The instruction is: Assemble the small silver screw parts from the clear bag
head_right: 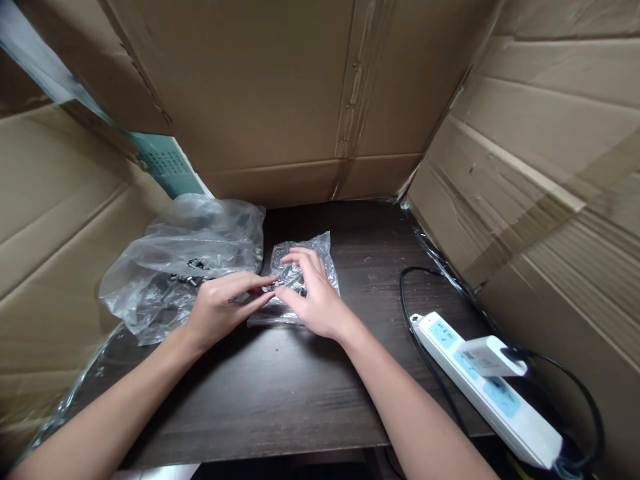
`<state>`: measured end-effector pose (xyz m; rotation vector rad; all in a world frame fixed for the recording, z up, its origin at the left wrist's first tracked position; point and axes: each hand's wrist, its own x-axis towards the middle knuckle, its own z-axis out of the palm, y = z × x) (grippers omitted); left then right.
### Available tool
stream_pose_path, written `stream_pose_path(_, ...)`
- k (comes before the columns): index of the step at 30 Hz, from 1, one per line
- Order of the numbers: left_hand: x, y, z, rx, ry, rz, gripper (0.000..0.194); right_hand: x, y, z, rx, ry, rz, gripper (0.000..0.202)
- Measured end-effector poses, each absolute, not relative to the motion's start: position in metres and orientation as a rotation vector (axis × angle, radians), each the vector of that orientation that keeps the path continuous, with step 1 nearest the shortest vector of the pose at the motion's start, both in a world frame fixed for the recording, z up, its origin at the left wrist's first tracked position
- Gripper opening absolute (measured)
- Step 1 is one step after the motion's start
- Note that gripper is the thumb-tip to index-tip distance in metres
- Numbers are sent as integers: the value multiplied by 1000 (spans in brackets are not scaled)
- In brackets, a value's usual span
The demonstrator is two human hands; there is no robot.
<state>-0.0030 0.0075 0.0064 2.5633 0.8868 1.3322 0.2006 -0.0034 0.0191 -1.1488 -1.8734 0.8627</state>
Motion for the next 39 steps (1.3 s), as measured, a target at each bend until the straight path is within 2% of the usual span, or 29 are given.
stream_pose_path(1,-3,7,7,2563,877,1325,16,200,-3,20,-1174,-1887,851,18)
stream_pose_path(2,-3,7,7,2565,874,1318,15,200,-3,20,-1192,-1907,837,15)
stream_pose_path(4,-3,7,6,2573,894,1311,15,199,-4,21,-1194,-1936,829,20)
stream_pose_path(6,-3,7,5,2580,918,1328,15,199,-4,22,-1159,-1935,844,11)
stream_pose_path(8,-4,8,5,2581,932,1350,16,201,-5,21,-1123,-1912,863,44)
stream_pose_path(9,-4,8,5,2581,928,1360,16,201,-5,21,-1124,-1900,868,50)
stream_pose_path(10,-4,8,5,2581,922,1362,16,201,-4,21,-1143,-1895,870,46)
stream_pose_path(12,-4,8,5,2584,906,1347,15,200,-3,21,-1219,-1898,867,18)
stream_pose_path(13,-3,8,5,2585,902,1338,16,200,-2,21,-1253,-1910,864,17)
stream_pose_path(15,-3,8,5,2583,908,1331,16,198,-1,20,-1272,-1939,860,31)
stream_pose_path(16,-3,8,5,2582,912,1329,16,198,-1,20,-1254,-1946,856,31)
stream_pose_path(19,-4,8,5,2575,914,1332,17,199,-2,19,-1172,-1946,835,9)
stream_pose_path(22,-4,8,5,2574,910,1351,16,202,-3,20,-1126,-1940,840,33)
stream_pose_path(23,-4,8,5,2574,911,1358,16,202,-3,20,-1121,-1941,844,34)
stream_pose_path(27,-4,7,6,2572,938,1362,16,199,-3,23,-1223,-2026,782,8)
stream_pose_path(29,-4,7,7,2569,942,1365,16,198,-3,24,-1300,-2049,717,13)
stream_pose_path(31,-4,8,6,2569,935,1366,15,198,-3,24,-1305,-2009,682,8)
stream_pose_path(35,-4,8,6,2581,946,1354,15,200,-2,25,-1186,-1940,704,23)
stream_pose_path(39,-3,7,5,2600,955,1338,15,200,-2,24,-1280,-1999,675,11)
